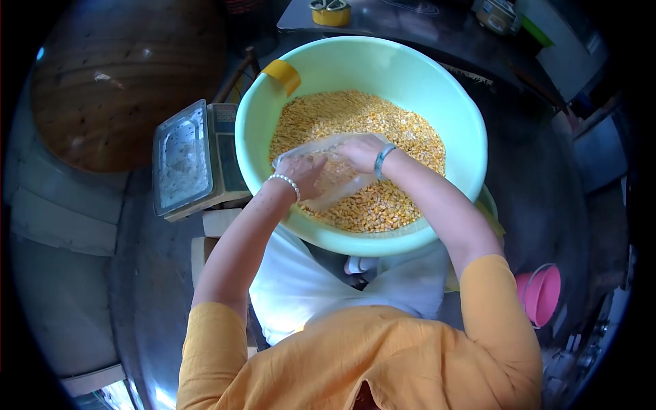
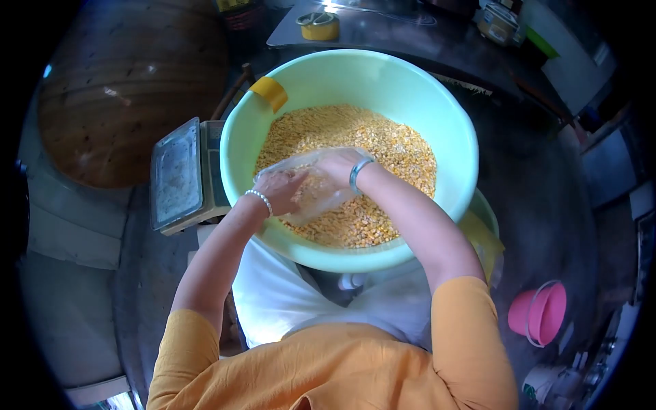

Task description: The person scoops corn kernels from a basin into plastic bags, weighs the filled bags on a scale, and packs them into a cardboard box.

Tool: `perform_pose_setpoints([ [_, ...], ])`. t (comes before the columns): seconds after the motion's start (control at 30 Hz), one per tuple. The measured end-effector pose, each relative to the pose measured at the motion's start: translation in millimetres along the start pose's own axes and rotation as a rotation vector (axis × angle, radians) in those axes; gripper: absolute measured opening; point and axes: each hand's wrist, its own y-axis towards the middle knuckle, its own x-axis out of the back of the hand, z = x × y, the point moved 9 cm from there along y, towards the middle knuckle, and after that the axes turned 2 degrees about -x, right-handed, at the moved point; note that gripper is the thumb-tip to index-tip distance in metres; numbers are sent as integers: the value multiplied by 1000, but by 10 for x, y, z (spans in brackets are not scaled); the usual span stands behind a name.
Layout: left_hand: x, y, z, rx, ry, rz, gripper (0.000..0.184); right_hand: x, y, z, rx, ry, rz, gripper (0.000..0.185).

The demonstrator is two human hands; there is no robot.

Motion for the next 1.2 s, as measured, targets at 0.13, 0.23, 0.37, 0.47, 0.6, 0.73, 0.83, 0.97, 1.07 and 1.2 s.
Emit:
perform_pose_setpoints([
  [0.13, 0, -36, -206, -192, -28, -136, 32, 143, 9, 124, 190, 98, -275, 46],
  [0.23, -215, -60, -360, -247, -15, -3, 19, -69, 182, 17, 96, 77, -171, 47],
  [0.37, -243, -126, -441, -220, 30, 158, 22, -197, 256, -60, -28, 32, 43, 51],
  [0.47, 211, -335, -404, -217, -13, -195, 26, 240, 47, 82, 222, 161, -389, 32],
  [0.6, 741, -803, 103, 120, -128, -832, 36, 987, -612, -290, 176, 418, -946, 22],
  [0.73, 511, -794, 504, 372, -319, -668, 50, 641, -744, -1408, -421, 472, -961, 16],
  [0.83, 403, -733, 483, 405, -289, -530, 58, -351, -580, -1906, -688, 299, -527, 27],
  [0.97, 222, -624, 431, 399, -154, -475, 69, -984, -469, -1745, -756, 270, -116, 35],
  [1.07, 261, -590, 403, 403, -180, -330, 71, -1044, -426, -1539, -718, 299, -44, 41],
  [1.2, 217, -554, 420, 378, -157, -359, 65, -1055, -453, -1300, -756, 273, -57, 39],
])
